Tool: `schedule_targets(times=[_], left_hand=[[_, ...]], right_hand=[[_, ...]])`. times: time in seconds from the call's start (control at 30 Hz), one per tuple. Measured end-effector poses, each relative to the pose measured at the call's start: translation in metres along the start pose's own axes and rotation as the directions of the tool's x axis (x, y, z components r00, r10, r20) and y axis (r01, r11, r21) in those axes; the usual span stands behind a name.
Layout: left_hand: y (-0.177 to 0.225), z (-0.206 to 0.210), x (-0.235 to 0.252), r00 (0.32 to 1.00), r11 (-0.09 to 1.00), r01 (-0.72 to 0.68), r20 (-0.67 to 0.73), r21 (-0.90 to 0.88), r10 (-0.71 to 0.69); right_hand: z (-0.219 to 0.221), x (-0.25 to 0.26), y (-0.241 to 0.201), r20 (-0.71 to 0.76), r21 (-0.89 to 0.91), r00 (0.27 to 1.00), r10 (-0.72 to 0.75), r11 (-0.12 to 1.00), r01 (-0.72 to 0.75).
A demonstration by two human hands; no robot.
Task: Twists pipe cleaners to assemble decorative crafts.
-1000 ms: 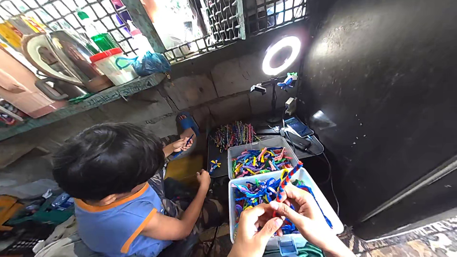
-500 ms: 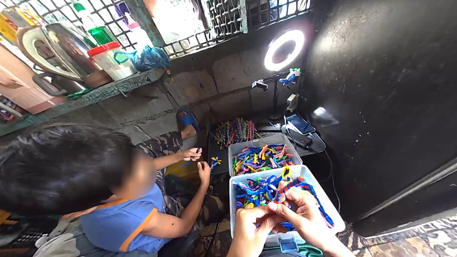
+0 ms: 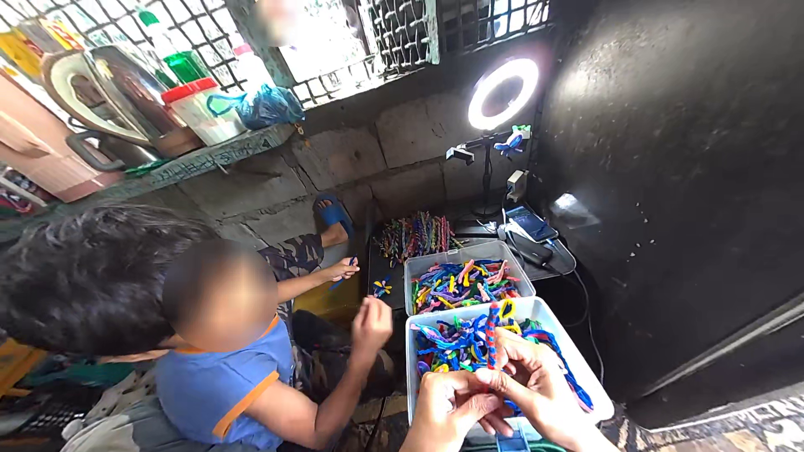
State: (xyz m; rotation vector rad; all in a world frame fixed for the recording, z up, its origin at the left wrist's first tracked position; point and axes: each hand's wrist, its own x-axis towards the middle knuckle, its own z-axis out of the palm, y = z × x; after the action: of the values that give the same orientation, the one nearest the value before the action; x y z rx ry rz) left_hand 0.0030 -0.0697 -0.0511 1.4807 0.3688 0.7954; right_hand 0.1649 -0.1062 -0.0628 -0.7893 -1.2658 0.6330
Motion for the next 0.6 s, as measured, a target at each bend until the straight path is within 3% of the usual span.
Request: schedule_targets(times=[0.17, 0.27, 0.37, 0.6], left_hand=[[0.006, -0.003, 0.008, 0.998, 0.998, 0.059, -0.002, -0.021, -0.059], [0.002, -0.018, 0.011, 0.982, 0.982, 0.072, 0.183, -0.173, -0.039], [-0.002, -0.030, 0.013, 0.926, 0.930, 0.202, 0.368, -0.306, -0.080], [-0.002, -0.037, 0.022, 0.863, 0.963, 0.147, 0.505, -0.224, -0.014]], right_hand=[[0.002, 0.000, 0.001, -0.046, 0.007, 0.999, -0.002, 1.000, 0.002], [0.001, 0.000, -0.001, -0.011, 0.113, 0.998, 0.057, 0.992, -0.055], [-0.006, 0.002, 0.003, 0.116, 0.267, 0.991, 0.068, 0.959, -0.098], [-0.012, 0.003, 0.008, 0.289, 0.320, 0.954, -0.079, 0.947, -0.019]])
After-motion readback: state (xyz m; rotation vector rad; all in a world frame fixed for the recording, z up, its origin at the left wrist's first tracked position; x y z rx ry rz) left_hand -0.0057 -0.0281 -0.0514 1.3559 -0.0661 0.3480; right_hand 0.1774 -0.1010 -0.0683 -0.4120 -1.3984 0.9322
